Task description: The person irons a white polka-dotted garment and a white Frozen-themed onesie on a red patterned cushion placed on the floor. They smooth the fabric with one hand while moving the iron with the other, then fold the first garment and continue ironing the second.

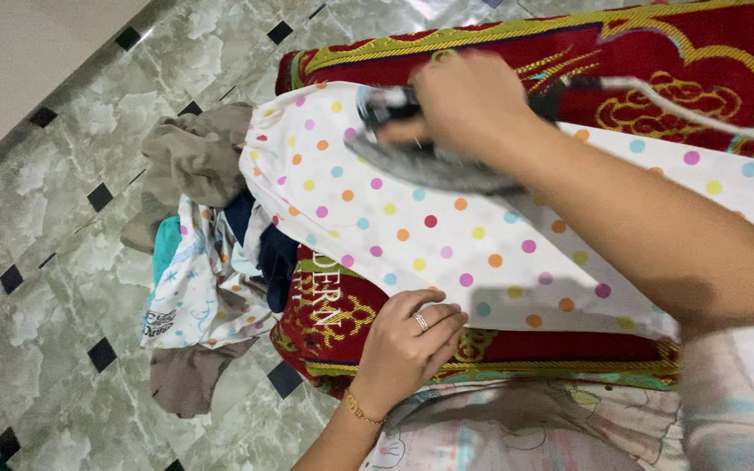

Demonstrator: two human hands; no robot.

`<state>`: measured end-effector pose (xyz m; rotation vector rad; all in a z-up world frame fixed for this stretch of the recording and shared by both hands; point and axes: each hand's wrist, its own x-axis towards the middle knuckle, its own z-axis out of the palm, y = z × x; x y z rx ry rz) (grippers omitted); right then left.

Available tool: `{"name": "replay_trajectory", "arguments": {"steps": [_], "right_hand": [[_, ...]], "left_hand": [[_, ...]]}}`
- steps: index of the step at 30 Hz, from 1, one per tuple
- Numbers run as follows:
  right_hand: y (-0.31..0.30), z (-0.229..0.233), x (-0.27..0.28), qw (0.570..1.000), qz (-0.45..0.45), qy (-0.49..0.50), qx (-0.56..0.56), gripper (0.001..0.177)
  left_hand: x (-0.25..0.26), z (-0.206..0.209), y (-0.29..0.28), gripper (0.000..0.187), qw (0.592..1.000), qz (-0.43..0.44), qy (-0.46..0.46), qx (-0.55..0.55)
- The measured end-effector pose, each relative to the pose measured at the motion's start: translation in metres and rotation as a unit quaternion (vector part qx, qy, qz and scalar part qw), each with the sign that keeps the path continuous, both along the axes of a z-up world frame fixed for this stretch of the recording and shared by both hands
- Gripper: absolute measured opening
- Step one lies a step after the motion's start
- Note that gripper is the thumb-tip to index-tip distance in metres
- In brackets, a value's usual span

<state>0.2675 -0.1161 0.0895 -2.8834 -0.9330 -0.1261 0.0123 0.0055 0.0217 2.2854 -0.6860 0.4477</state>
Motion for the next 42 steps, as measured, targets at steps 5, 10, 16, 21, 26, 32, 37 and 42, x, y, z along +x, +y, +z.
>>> {"name": "replay_trajectory", "arguments": {"steps": [5,10,16,21,26,32,37,42], "right_hand": [[0.057,-0.011,0.074,0.996,-0.012,-0.048,0.069,0.082],[0.053,-0.006,0.066,0.998,0.017,-0.024,0.054,0.086],[0.007,0.025,-0.041,0.978,0.011,0.180,-0.107,0.082],[-0.018,0.044,-0.103,0.973,0.025,0.185,-0.134,0.084],[0.009,0.031,-0.094,0.986,0.044,0.149,-0.062,0.078],[0.122,0.000,-0.040,0.990,0.080,0.077,0.083,0.072],[0.144,-0.003,-0.042,0.986,0.064,0.087,0.130,0.067],[0.052,0.009,-0.079,0.985,0.083,0.148,0.021,0.071]], "left_hand": [[-0.001,0.002,0.002,0.021,1.000,-0.003,0.007,-0.012],[-0.001,-0.002,0.003,0.022,1.000,-0.009,0.008,-0.016],[-0.004,-0.006,0.008,0.024,0.999,-0.041,0.012,-0.020],[-0.003,-0.006,0.005,0.022,0.998,-0.046,-0.007,-0.046],[-0.001,-0.006,0.005,0.021,0.997,-0.046,-0.014,-0.056],[-0.003,-0.003,0.004,0.017,0.998,-0.037,0.002,-0.053],[-0.008,-0.004,0.005,0.015,0.996,-0.036,-0.013,-0.085],[-0.010,-0.010,0.006,0.012,0.993,-0.042,-0.029,-0.109]]}}
